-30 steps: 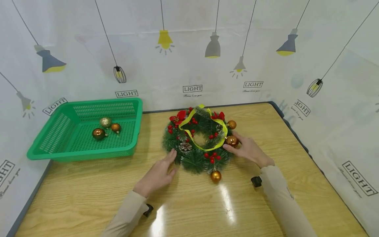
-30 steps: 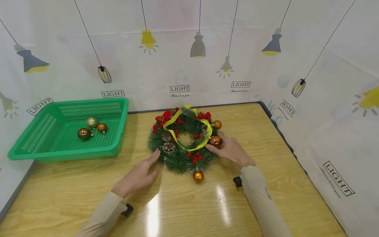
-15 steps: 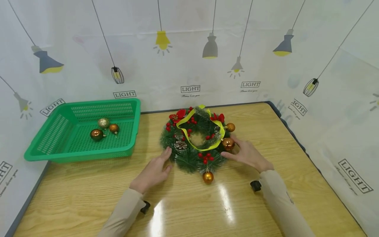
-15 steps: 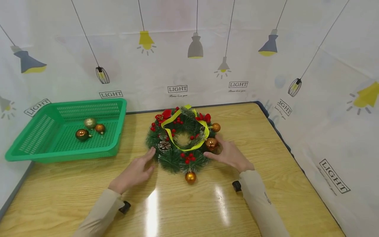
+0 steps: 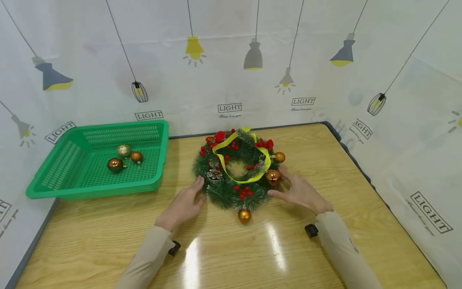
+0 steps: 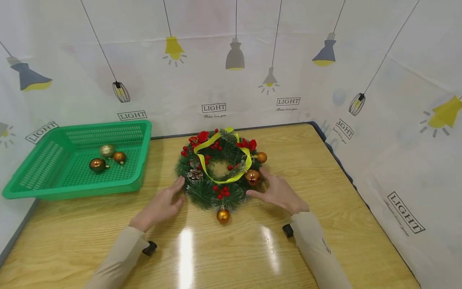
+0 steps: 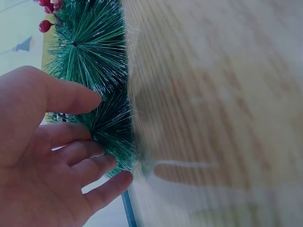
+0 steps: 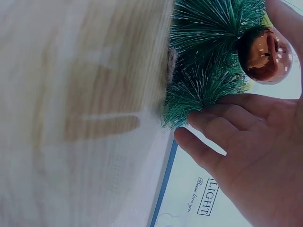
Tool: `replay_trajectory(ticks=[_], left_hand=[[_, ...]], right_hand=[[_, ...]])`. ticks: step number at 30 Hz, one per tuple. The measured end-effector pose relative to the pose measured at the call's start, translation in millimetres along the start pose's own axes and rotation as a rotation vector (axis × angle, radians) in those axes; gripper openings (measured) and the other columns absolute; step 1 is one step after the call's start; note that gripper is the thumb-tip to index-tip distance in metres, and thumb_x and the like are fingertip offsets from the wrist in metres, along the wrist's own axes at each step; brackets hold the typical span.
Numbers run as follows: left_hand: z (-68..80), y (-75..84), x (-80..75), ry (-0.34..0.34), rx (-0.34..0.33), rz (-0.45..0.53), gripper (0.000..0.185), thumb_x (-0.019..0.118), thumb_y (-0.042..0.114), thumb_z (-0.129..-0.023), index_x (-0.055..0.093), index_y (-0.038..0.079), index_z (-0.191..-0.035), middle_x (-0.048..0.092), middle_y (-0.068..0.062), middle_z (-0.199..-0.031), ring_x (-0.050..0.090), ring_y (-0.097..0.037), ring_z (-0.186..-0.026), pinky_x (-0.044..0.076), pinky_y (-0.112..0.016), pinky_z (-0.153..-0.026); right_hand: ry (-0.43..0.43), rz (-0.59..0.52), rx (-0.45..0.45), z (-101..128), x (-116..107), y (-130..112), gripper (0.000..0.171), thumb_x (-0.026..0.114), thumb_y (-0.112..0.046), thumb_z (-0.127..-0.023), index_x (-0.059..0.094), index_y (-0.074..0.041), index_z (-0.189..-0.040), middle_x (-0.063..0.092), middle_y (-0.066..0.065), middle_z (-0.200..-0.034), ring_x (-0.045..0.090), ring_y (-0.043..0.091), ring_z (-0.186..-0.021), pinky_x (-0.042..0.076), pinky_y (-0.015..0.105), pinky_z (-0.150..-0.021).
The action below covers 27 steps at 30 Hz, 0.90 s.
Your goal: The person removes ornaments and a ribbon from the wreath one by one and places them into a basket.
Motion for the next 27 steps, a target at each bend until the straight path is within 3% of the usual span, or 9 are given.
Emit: replay_trajectory(ticks=[6,9,12,14,19,20,22,24,27], left_hand=[[-2.0,-3.7,-2.8,-0.016,-0.039,0.006,0.072,0.060,0.012,-0.100,0.021,0.002,-0.159,0.014,-0.018,-0.167,0.037,-0.046,-0.144,0.022,-0.050,-0.124],[-3.4,-4.6,-3.3,-0.026,-0.055,0.015,0.073,0.060,0.013,-0.100,0.020,0.003,-0.160,0.013,-0.017,-0.168,0.064,-0.040,-0.108,0.026,-0.049,-0.124],[-5.1,-5.1,-3.6,-0.030,-0.055,0.011,0.073,0.060,0.013,-0.100,0.019,0.002,-0.160,0.012,-0.018,-0.168,0.061,-0.024,-0.069,0.034,-0.049,-0.121],[-6.0,-6.1,-3.6,-0.030,-0.054,0.008,0.073,0.060,0.012,-0.100,0.019,0.002,-0.160,0.011,-0.018,-0.168,0.052,-0.020,-0.057,0.041,-0.049,-0.117],[-6.9,-8.5,-4.0,-0.027,-0.055,0.001,0.074,0.060,0.009,-0.099,0.018,0.001,-0.159,0.011,-0.020,-0.167,0.061,-0.029,-0.074,0.044,-0.048,-0.114],[-7.1,-9.2,-4.0,-0.030,-0.058,0.007,0.074,0.059,0.008,-0.099,0.018,0.001,-0.160,0.010,-0.020,-0.167,0.061,-0.029,-0.070,0.050,-0.048,-0.108],[-8.0,-9.8,-4.5,-0.029,-0.053,-0.001,0.074,0.059,0.006,-0.098,0.017,-0.001,-0.159,0.011,-0.022,-0.167,0.059,-0.022,-0.069,0.046,-0.046,-0.112],[-8.8,-11.1,-5.0,-0.035,-0.063,0.013,0.076,0.059,0.004,-0.097,0.016,0.001,-0.160,0.009,-0.021,-0.168,0.047,-0.014,-0.055,0.057,-0.038,-0.093],[-10.1,-11.8,-5.8,-0.045,-0.066,0.032,0.077,0.058,0.002,-0.096,0.015,0.002,-0.160,0.008,-0.021,-0.168,0.041,-0.010,-0.048,0.057,-0.028,-0.067]], right_hand=[[0.015,0.006,-0.021,2,0,-2,0.104,0.072,-0.057,-0.088,0.025,0.003,-0.158,0.030,-0.012,-0.045,0.018,0.003,-0.038,0.030,0.022,-0.040],[0.024,0.018,-0.032,2,-1,-3,0.103,0.071,-0.057,-0.088,0.025,0.003,-0.158,0.030,-0.013,-0.045,0.018,0.003,-0.038,0.033,0.023,-0.042],[0.025,0.020,-0.037,3,-1,-4,0.102,0.071,-0.056,-0.089,0.025,0.003,-0.158,0.030,-0.013,-0.044,0.017,0.003,-0.038,0.032,0.023,-0.041],[0.024,0.017,-0.039,3,-1,-4,0.102,0.071,-0.056,-0.089,0.026,0.004,-0.158,0.030,-0.013,-0.044,0.017,0.002,-0.038,0.032,0.023,-0.041],[0.016,0.001,-0.049,5,1,-7,0.103,0.072,-0.056,-0.088,0.027,0.005,-0.157,0.043,-0.008,-0.056,0.018,0.002,-0.039,0.038,0.023,-0.046],[0.015,0.001,-0.055,5,2,-8,0.103,0.072,-0.056,-0.088,0.027,0.006,-0.156,0.047,-0.006,-0.060,0.018,0.002,-0.039,0.039,0.024,-0.048],[0.016,-0.002,-0.063,6,2,-9,0.103,0.072,-0.056,-0.088,0.028,0.007,-0.156,0.051,-0.002,-0.062,0.019,0.002,-0.039,0.043,0.026,-0.053],[0.015,-0.012,-0.062,8,3,-9,0.103,0.072,-0.057,-0.088,0.028,0.007,-0.156,0.053,0.000,-0.061,0.020,0.001,-0.038,0.048,0.029,-0.059],[0.009,-0.014,-0.057,10,5,-9,0.106,0.071,-0.061,-0.087,0.027,0.006,-0.156,0.052,0.000,-0.057,0.020,0.001,-0.036,0.055,0.033,-0.072]])
Point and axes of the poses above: each hand's wrist, its own z-axis away from the middle knuckle, its own x-axis out of the palm, y = z × x, the point moved 8 cm from there along -z, towards the middle knuckle
